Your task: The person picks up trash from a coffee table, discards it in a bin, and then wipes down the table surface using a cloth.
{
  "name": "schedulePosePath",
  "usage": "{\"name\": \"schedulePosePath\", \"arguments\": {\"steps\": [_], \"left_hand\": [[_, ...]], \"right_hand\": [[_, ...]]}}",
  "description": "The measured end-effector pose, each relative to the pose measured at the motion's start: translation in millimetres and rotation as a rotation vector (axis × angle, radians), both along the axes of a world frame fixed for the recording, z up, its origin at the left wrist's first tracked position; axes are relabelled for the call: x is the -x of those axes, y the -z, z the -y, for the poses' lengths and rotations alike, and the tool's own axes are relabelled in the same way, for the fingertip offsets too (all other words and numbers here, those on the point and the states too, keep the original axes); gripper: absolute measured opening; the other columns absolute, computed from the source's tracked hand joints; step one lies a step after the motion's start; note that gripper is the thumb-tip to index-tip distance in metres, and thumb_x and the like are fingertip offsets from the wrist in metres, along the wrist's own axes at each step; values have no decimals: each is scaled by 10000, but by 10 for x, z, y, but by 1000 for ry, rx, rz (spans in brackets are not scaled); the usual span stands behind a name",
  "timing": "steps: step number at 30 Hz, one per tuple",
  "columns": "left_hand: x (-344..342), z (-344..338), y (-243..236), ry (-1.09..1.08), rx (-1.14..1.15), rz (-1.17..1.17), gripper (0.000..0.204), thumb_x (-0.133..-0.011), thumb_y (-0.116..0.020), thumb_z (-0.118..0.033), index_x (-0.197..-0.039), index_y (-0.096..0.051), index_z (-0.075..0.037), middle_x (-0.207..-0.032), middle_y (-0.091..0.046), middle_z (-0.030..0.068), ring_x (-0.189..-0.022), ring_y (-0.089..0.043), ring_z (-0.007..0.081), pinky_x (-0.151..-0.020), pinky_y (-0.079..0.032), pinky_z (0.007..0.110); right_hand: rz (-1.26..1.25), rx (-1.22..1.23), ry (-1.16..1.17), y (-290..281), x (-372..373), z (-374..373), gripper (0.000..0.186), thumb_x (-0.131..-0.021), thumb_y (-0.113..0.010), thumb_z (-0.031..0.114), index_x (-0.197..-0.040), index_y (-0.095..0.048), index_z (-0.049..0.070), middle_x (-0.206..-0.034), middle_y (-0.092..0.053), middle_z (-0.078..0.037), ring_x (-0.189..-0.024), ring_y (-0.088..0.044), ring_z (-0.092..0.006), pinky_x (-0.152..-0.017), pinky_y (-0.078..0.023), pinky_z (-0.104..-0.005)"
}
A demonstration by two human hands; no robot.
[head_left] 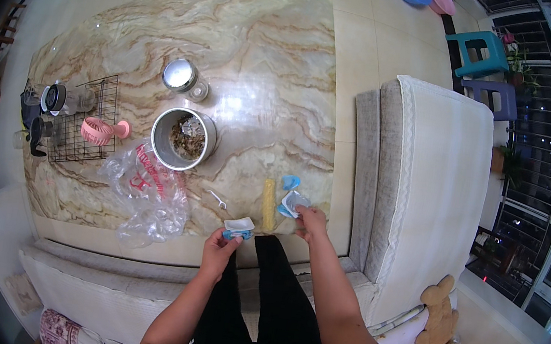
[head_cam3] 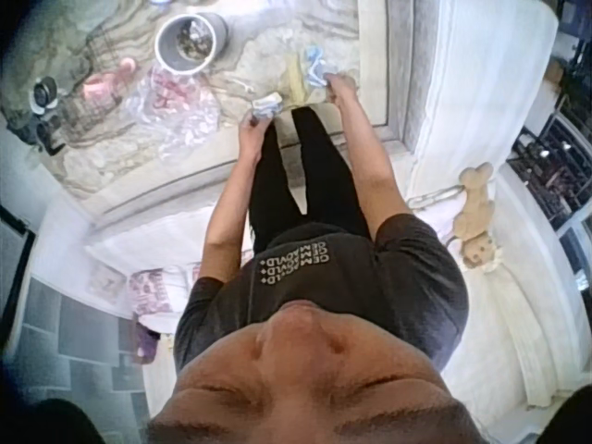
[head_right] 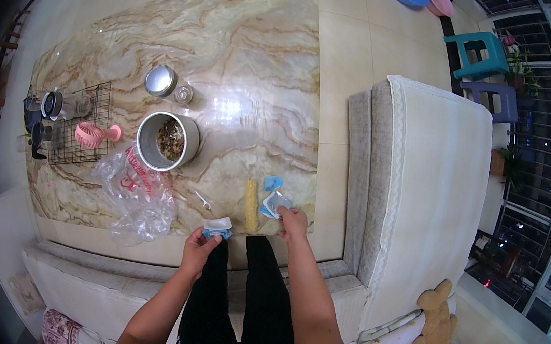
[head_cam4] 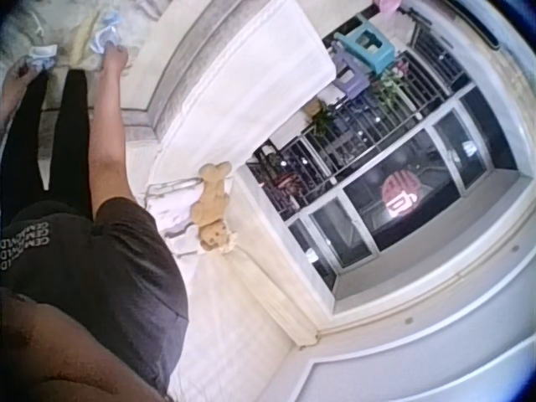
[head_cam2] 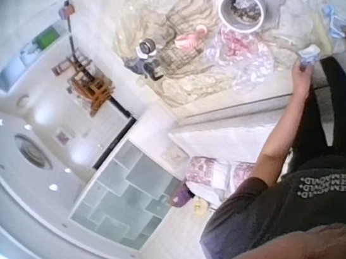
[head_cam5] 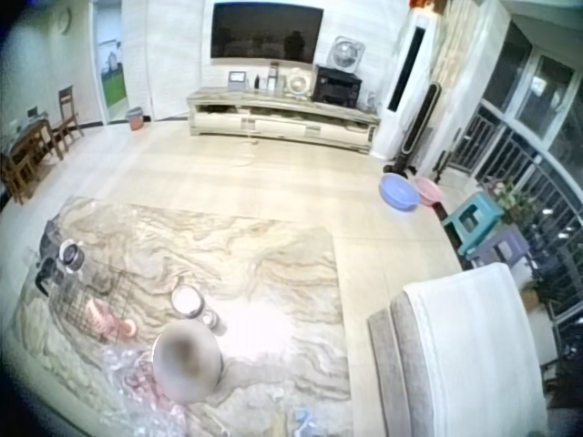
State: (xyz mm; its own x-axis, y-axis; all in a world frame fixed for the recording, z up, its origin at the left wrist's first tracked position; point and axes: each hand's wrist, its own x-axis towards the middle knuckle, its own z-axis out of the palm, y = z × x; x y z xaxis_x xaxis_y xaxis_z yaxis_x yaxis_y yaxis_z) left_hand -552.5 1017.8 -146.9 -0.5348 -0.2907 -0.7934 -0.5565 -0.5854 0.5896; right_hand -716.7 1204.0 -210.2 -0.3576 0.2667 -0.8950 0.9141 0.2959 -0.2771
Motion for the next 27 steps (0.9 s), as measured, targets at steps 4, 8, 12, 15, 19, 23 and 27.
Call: {"name": "schedulePosePath", "arguments": {"steps": [4, 8, 12, 15, 19, 23, 27], "left_hand": [[-28, 2, -69, -23, 2, -13, 264, -819, -648, -39, -1076, -589, -40, -872, -624, -22, -740, -536, 37, -700, -425, 183], [-87, 9, -42, -46, -11, -44, 264, -820, -647, -38, -1078, -588, -39, -877, -624, -23, -752, -540, 36, -704, -427, 185], [-88, 8, -57, -33, -23, -38, 273, -818, -645, -31, -1085, -586, -36, -881, -625, -20, -764, -545, 38, -707, -430, 185], [-100, 15, -71, -33, -18, -38, 276, -817, -644, -27, -1087, -587, -33, -874, -625, -19, -751, -542, 39, -699, -429, 185], [-185, 62, -44, -12, 5, -6, 269, -815, -643, -19, -1079, -590, -29, -879, -627, -15, -738, -539, 40, -692, -431, 186], [-159, 36, -56, -38, -1, -11, 262, -810, -648, -15, -1066, -595, -28, -877, -627, -16, -741, -538, 38, -691, -431, 186], [-160, -6, -52, -68, -22, -29, 261, -805, -656, -15, -1059, -597, -31, -873, -626, -18, -740, -537, 36, -688, -430, 184]], "right_hand": [[184, 95, 22, -23, -5, 20, 346, -739, -697, 286, -978, -556, 81, -840, -558, -47, -709, -578, -196, -618, -497, -465], [245, 190, 122, 41, -47, 25, 333, -745, -695, 232, -998, -561, 63, -876, -573, -59, -774, -608, -217, -652, -507, -483], [131, 301, 231, 187, -158, -84, 284, -759, -684, 178, -989, -564, 62, -882, -576, -55, -749, -609, -200, -646, -523, -453], [-9, 396, 233, 167, -195, -123, 245, -784, -655, 103, -997, -562, 25, -824, -582, -56, -761, -616, -203, -702, -540, -392], [-506, 60, -682, -181, -68, 34, 449, -735, -683, 105, -1138, -500, 35, -1023, -528, -118, -858, -591, -258, -747, -498, -348], [-629, 15, -1101, -540, 328, 309, 645, -679, -708, 128, -1257, -424, 114, -1179, -420, -147, -999, -532, -349, -827, -466, -408], [-601, -138, -1398, -444, 505, 455, 574, -674, -710, 161, -1209, -503, 134, -1198, -436, -128, -995, -544, -335, -827, -471, -415]]}}
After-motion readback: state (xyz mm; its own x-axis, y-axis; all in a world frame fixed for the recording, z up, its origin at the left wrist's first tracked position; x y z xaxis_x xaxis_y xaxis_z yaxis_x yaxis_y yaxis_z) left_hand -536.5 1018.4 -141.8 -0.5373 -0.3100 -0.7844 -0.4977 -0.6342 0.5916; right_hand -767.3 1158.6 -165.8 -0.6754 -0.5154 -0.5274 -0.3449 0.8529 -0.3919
